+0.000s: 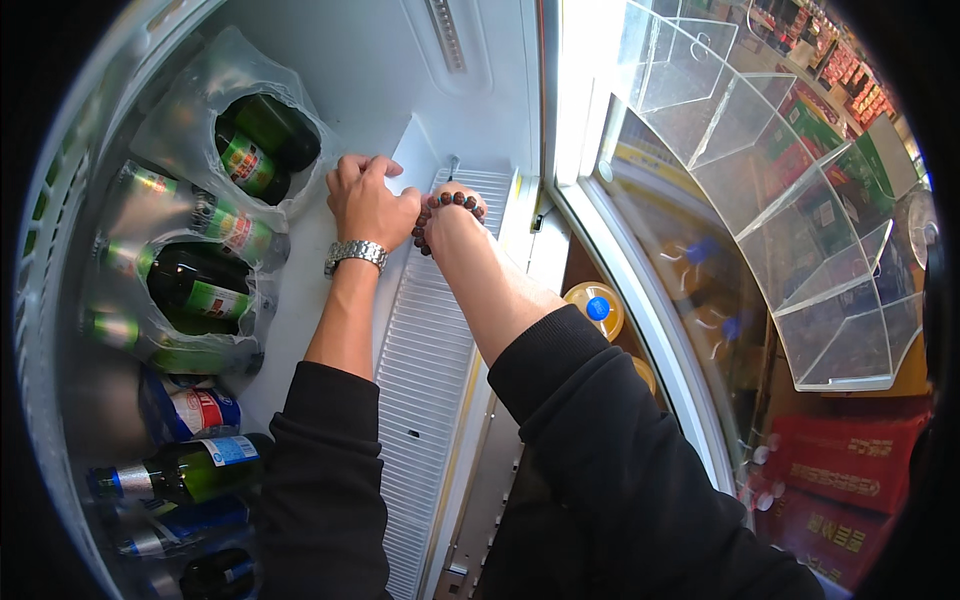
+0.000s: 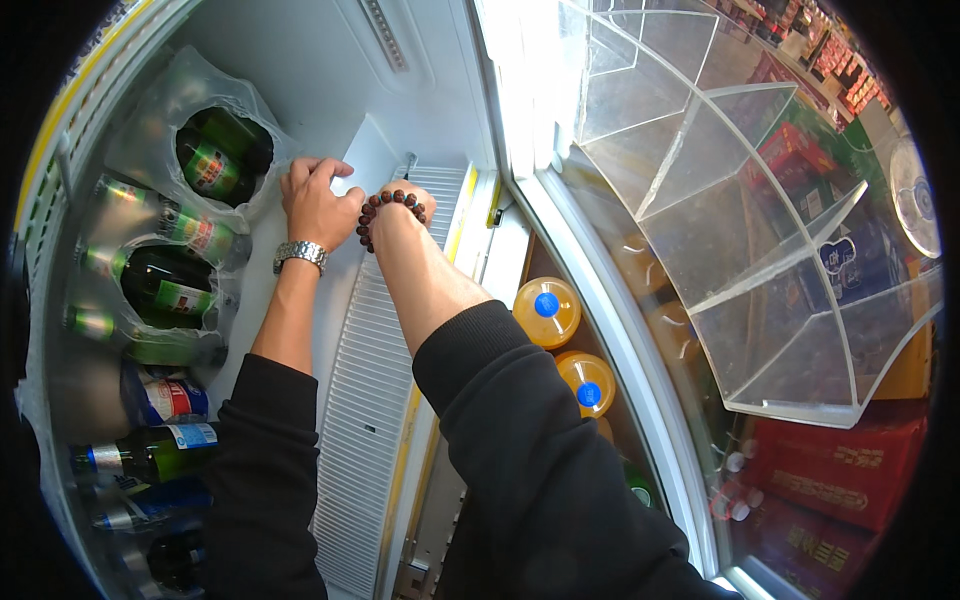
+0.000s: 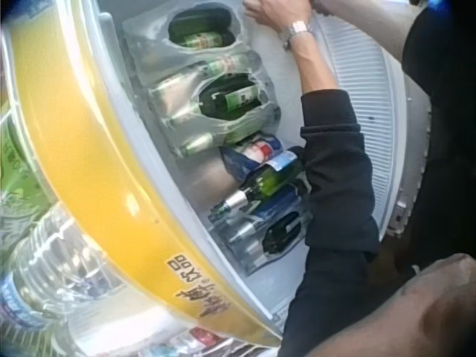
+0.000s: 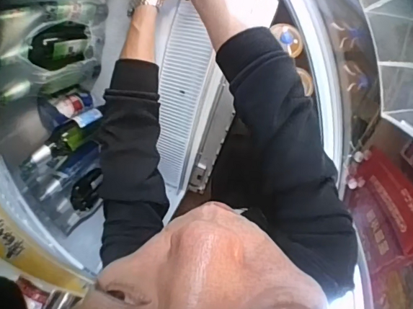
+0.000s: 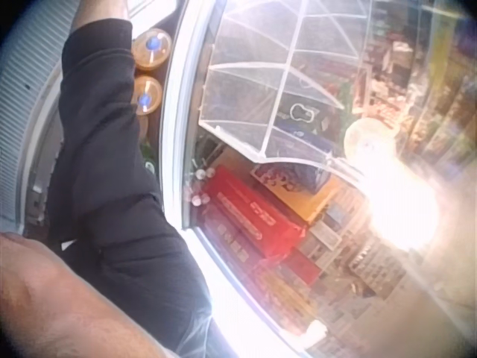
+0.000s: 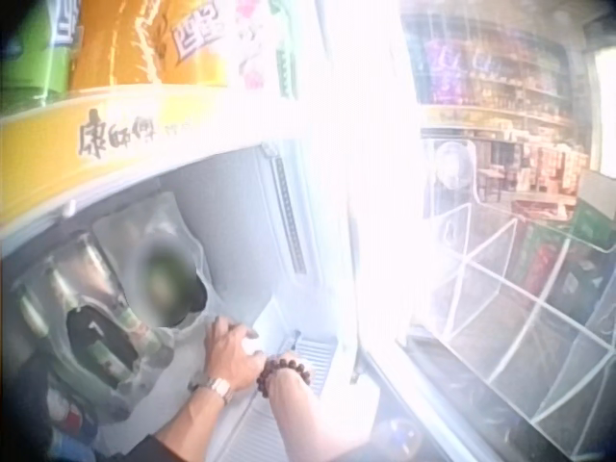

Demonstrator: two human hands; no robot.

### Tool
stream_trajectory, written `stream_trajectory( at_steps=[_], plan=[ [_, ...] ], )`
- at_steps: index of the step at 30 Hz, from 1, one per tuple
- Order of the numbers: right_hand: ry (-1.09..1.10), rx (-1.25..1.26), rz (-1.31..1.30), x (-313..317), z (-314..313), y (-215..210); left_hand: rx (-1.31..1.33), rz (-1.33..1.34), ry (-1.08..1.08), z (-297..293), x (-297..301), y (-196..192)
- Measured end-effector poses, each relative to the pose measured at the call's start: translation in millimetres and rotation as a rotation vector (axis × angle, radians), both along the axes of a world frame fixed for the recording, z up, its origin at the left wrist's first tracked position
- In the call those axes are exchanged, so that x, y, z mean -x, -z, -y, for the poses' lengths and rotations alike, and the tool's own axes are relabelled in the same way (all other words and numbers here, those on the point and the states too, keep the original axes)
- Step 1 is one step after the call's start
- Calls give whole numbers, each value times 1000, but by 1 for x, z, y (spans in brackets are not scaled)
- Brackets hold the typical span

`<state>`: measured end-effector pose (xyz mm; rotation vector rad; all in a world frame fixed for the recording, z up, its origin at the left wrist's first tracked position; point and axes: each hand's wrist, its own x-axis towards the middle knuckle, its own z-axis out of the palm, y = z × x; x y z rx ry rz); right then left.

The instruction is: The person uses a screwdriver to remove and reinstall screws on the interior panel of a commercial refrigerator. After securing the panel, they place several beverage bottles back into the fridge and close the door.

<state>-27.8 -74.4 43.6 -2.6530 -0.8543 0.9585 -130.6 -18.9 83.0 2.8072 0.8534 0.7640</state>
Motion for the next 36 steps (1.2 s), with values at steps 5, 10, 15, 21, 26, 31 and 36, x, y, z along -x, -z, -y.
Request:
stream_trajectory(
  at_steps=[5,10,15,21,26,31,36],
  plan=[
    [-150,37,52,2,-2,8,14,25,0,-1,0,5],
    [-176,53,73,-1,-5,13,9,4,-8,0,0,2],
    [-154,10,52,-13,-6,26,15,9,-20,3,0,0],
    [-270,-10,109,-20,-16,32,-7,15,-19,4,-2,0],
    [56,-101,-89,-18,-5,31,7,14,-15,4,-2,0],
    [278,-88,-66,-11,-10,24,8,15,-14,5,-2,0],
    [116,-119,-50,-19,-3,25,18,20,-23,6,-2,-1]
  ],
)
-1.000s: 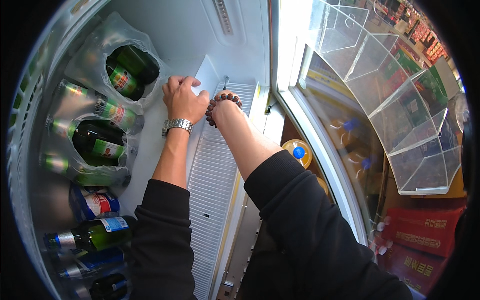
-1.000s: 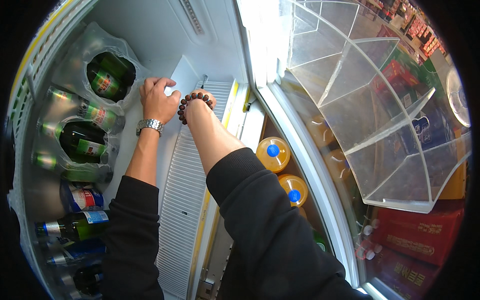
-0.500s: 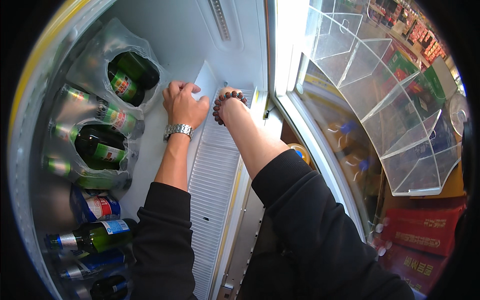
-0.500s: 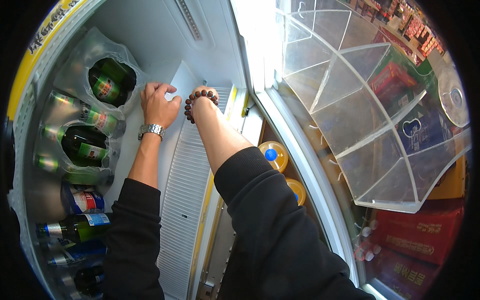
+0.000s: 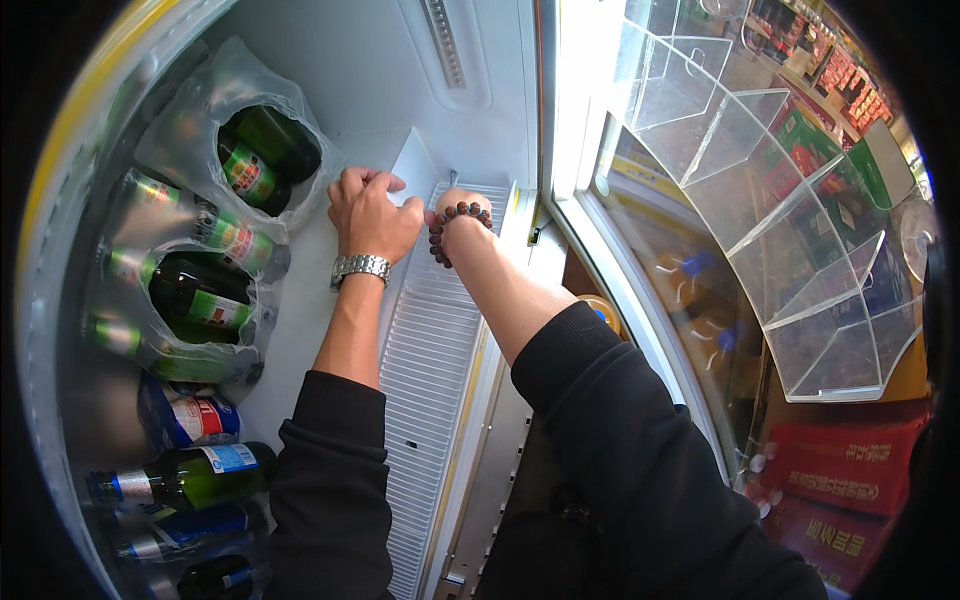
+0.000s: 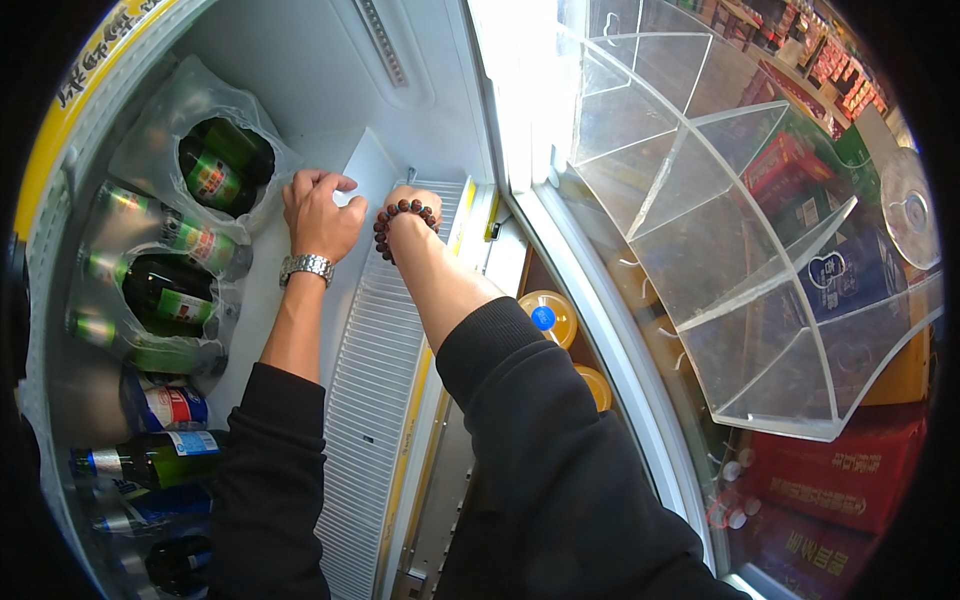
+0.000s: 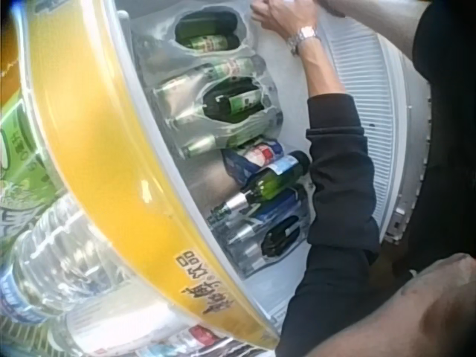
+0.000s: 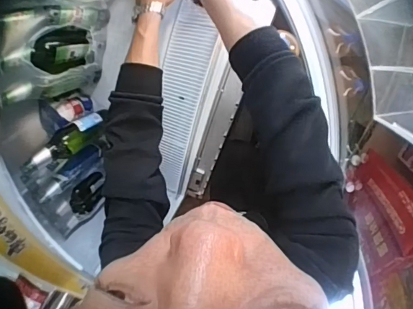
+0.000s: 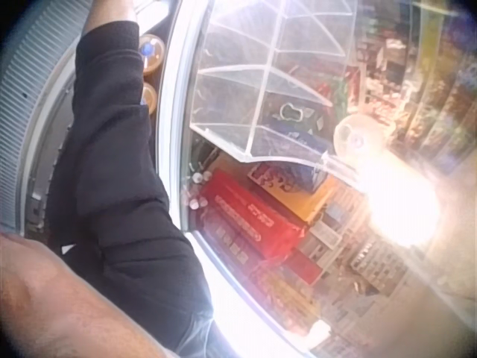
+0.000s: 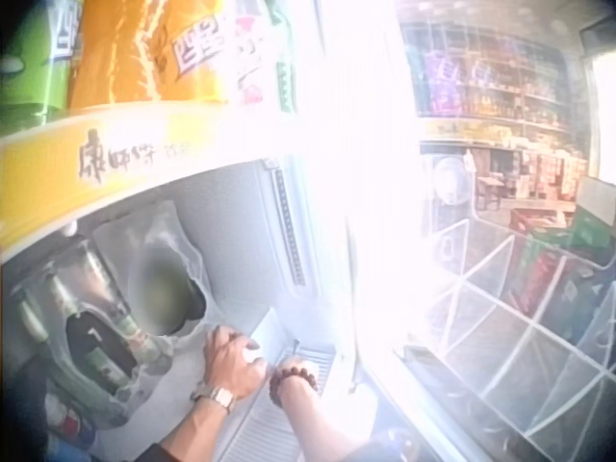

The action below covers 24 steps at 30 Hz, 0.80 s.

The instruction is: The person uses a screwdriver to remove and reinstall screws on the interior panel of a commercial refrigerator. After securing the panel, they place several beverage bottles back into the fridge and close the door.

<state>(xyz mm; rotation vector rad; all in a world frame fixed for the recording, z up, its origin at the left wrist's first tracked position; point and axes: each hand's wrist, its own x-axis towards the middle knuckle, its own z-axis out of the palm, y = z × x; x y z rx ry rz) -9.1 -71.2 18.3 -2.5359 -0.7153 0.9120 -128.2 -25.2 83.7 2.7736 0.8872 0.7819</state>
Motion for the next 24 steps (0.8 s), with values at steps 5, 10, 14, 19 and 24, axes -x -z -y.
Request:
stream_trajectory(
  at_steps=[5,10,14,19,24],
  plan=[
    [165,-275,-382,-2,-26,34,3,-2,5,1,1,-1],
    [397,-510,-732,-17,-45,73,-8,23,35,-5,1,1],
    [584,-593,-851,-21,-31,59,-17,39,30,-5,1,3],
    [1130,-799,-1119,-14,3,8,-32,24,17,-1,-1,2],
    [1193,-832,-1118,2,29,-20,-39,5,29,-3,0,3]
  ],
)
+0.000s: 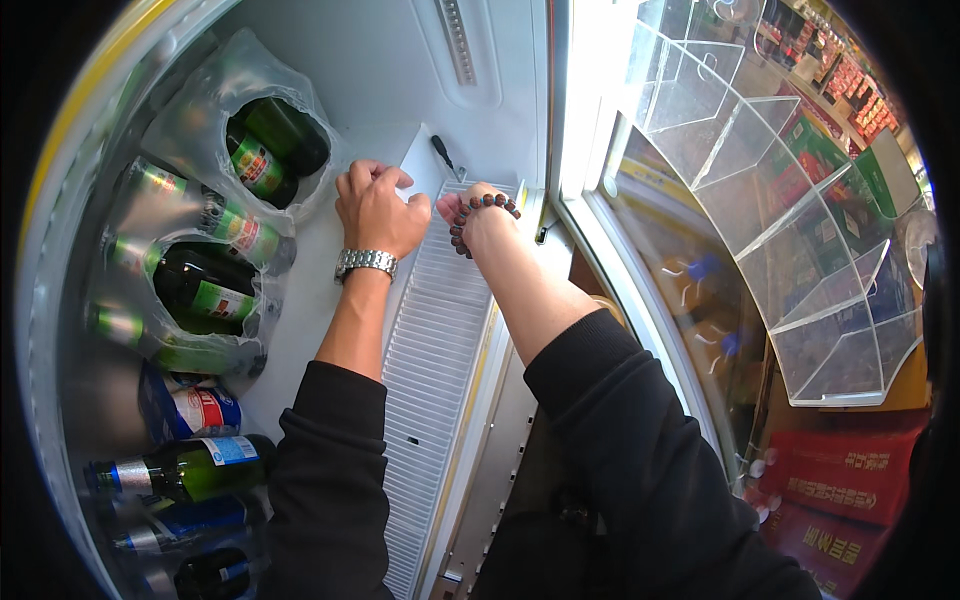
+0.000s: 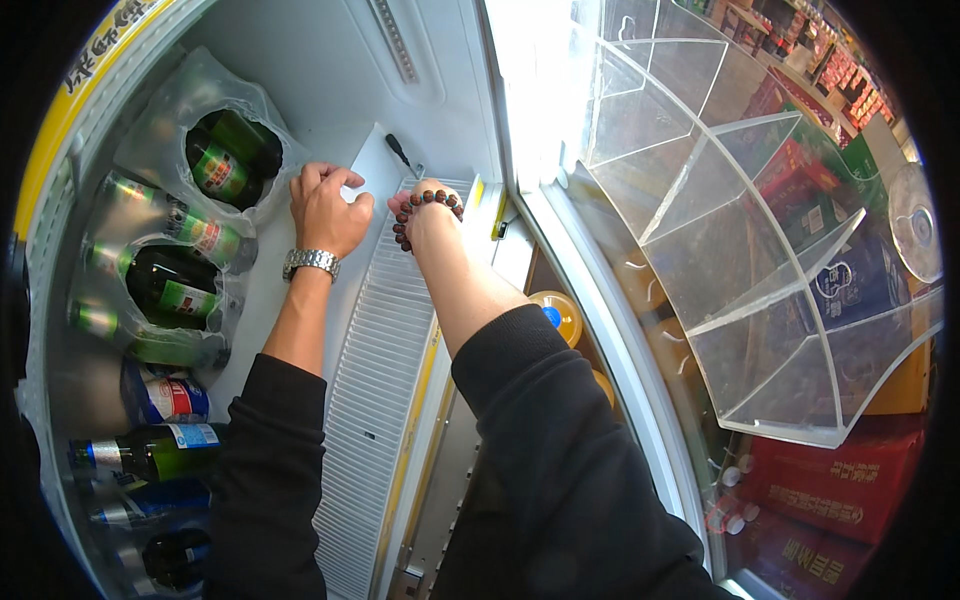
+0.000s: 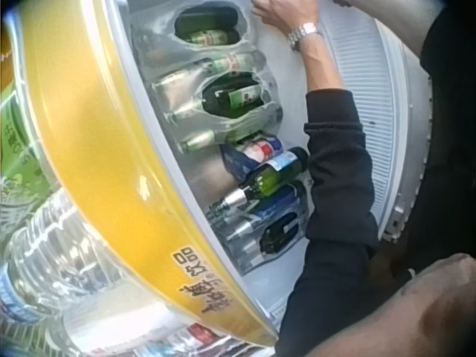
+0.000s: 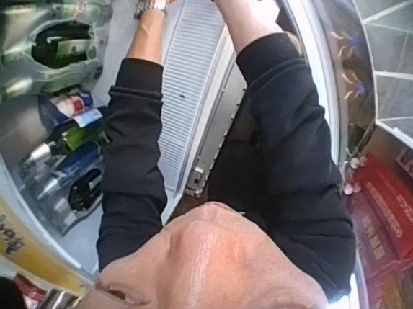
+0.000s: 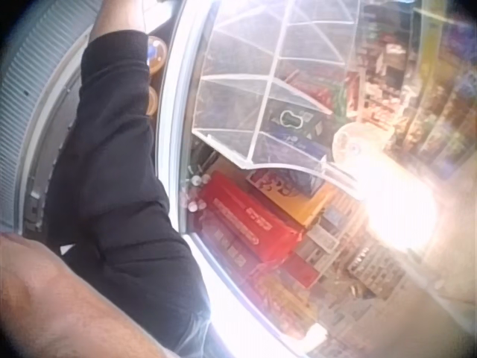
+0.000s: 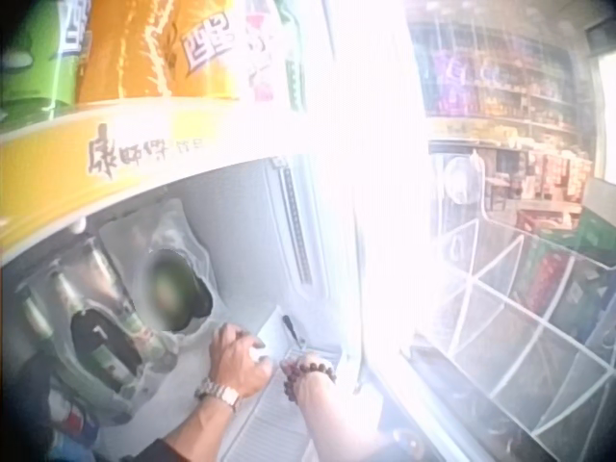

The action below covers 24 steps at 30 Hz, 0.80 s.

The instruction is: The person uses a screwdriver to remove and reinstall screws on the interior panel of a commercial refrigerator. After securing the panel, they place several beverage bottles back into the fridge and close the door.

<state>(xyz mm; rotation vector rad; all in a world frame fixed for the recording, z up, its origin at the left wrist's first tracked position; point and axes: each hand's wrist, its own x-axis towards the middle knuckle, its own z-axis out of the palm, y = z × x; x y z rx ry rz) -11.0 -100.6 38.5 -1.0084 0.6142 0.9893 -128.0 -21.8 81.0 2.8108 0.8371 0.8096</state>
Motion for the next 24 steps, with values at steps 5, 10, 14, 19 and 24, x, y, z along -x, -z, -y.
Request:
stream_trajectory(
  at_steps=[5,10,14,19,24],
  plan=[
    [71,-60,121,12,24,-18,-52,5,-3,2,1,0],
    [-28,-10,606,40,72,-18,-302,111,159,3,-28,0],
    [21,86,772,54,103,-7,-522,-169,406,-17,-75,4],
    [47,73,754,57,114,3,-669,-366,417,-32,-94,17],
    [55,61,749,52,112,5,-766,-443,368,-21,-93,7]
  ],
)
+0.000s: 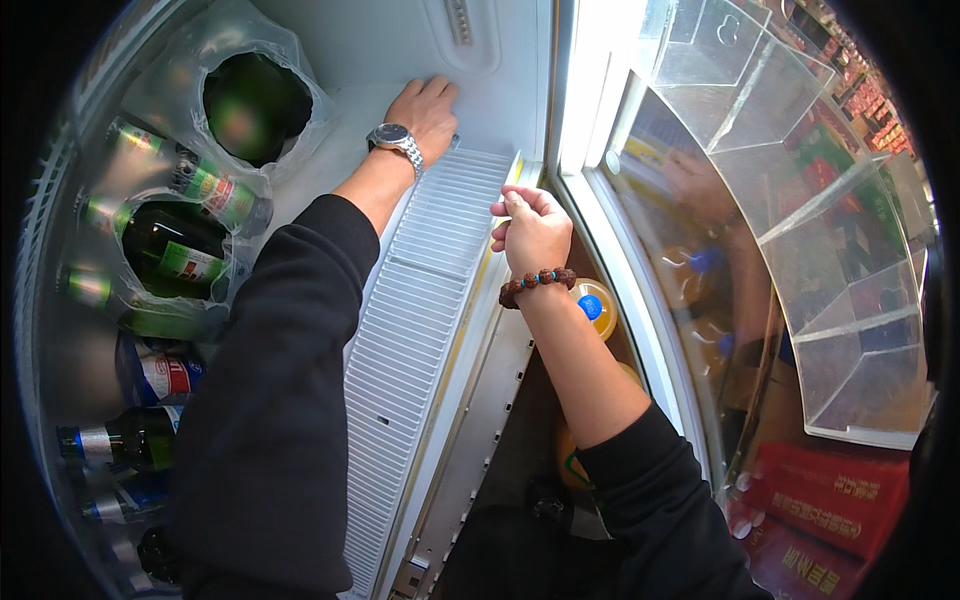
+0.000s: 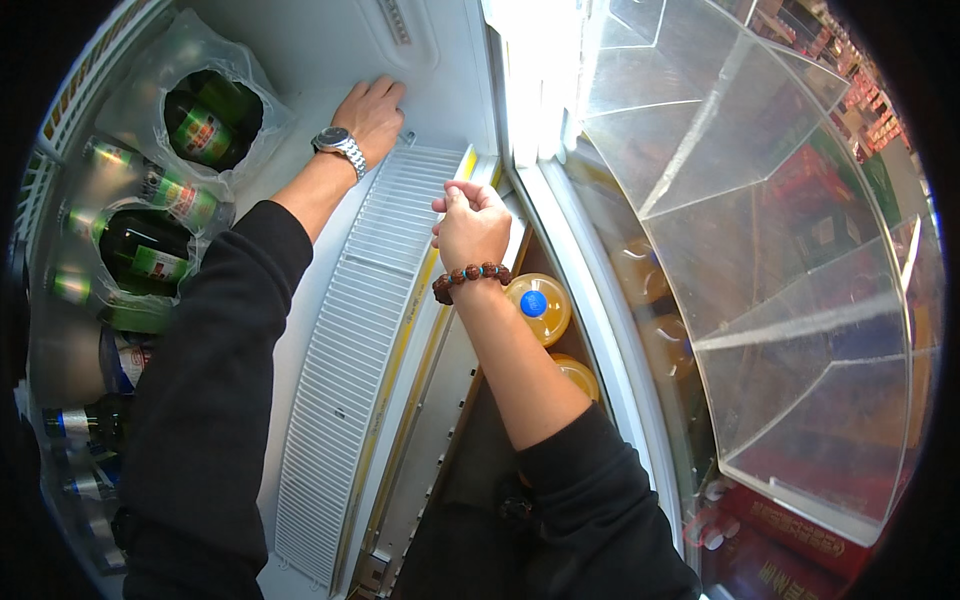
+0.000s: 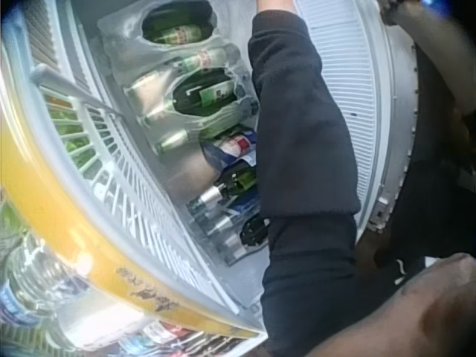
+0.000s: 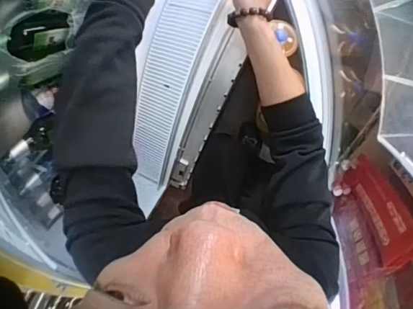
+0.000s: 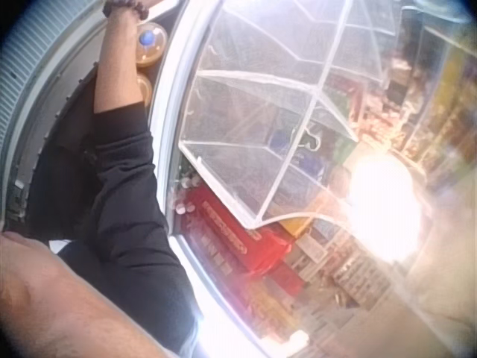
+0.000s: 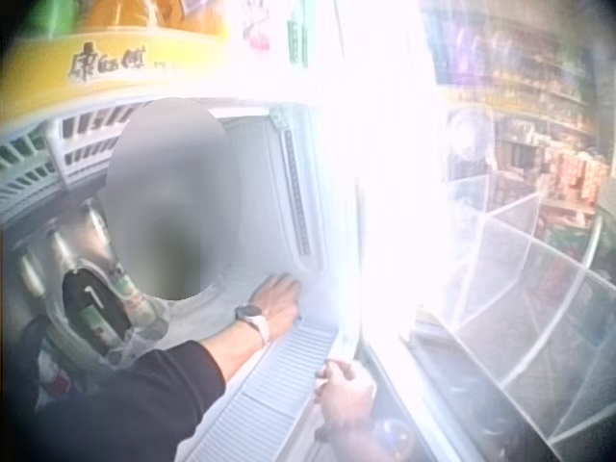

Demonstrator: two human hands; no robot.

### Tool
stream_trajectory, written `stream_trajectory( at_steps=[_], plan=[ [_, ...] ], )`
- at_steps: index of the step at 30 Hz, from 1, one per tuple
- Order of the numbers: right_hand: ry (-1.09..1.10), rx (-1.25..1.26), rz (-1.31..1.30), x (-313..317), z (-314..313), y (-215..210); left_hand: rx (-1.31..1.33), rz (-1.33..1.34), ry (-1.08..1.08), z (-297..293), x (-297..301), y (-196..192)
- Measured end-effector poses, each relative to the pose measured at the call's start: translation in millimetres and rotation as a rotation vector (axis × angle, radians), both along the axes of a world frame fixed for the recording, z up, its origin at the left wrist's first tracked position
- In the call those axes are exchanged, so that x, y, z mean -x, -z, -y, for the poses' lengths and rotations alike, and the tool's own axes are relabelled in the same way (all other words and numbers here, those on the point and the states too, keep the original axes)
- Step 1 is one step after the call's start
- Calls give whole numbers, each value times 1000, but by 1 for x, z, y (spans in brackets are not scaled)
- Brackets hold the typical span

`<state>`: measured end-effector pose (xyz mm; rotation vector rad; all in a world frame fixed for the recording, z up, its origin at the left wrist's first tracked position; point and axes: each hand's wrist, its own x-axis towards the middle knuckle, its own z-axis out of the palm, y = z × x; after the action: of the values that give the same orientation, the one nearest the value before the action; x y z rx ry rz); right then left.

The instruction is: The person uses a screwdriver to remove and reinstall screws on the interior panel of a commercial refrigerator. After securing the panel, they place several beverage bottles back into the fridge and close the door.

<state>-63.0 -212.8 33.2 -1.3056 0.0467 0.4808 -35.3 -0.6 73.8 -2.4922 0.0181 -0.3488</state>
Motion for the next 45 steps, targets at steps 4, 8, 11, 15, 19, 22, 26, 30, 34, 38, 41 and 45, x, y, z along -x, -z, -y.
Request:
stream_trajectory(
  at_steps=[4,8,11,15,19,22,26,30,34,38,41,45],
  plan=[
    [25,24,-3,-10,-8,-1,67,-55,-144,23,13,-18],
    [-27,151,-64,-32,-31,2,568,-84,-466,53,38,-15],
    [-113,399,309,-55,-51,10,832,-7,-687,61,51,4],
    [-319,715,553,-77,-75,20,897,170,-670,53,52,42],
    [-355,707,499,-85,-81,19,840,364,-542,44,40,68],
    [-397,689,444,-88,-77,13,829,351,-563,41,35,75],
    [-395,636,345,-88,-73,6,835,359,-557,41,34,78],
    [-362,623,337,-83,-73,2,817,354,-541,41,33,77],
    [-330,590,306,-80,-71,1,831,361,-536,43,35,77],
    [-342,602,304,-81,-71,0,813,361,-498,44,37,75],
    [-354,612,320,-82,-72,1,818,368,-490,44,37,74],
    [-351,613,316,-81,-71,1,815,375,-488,44,37,76]
  ],
)
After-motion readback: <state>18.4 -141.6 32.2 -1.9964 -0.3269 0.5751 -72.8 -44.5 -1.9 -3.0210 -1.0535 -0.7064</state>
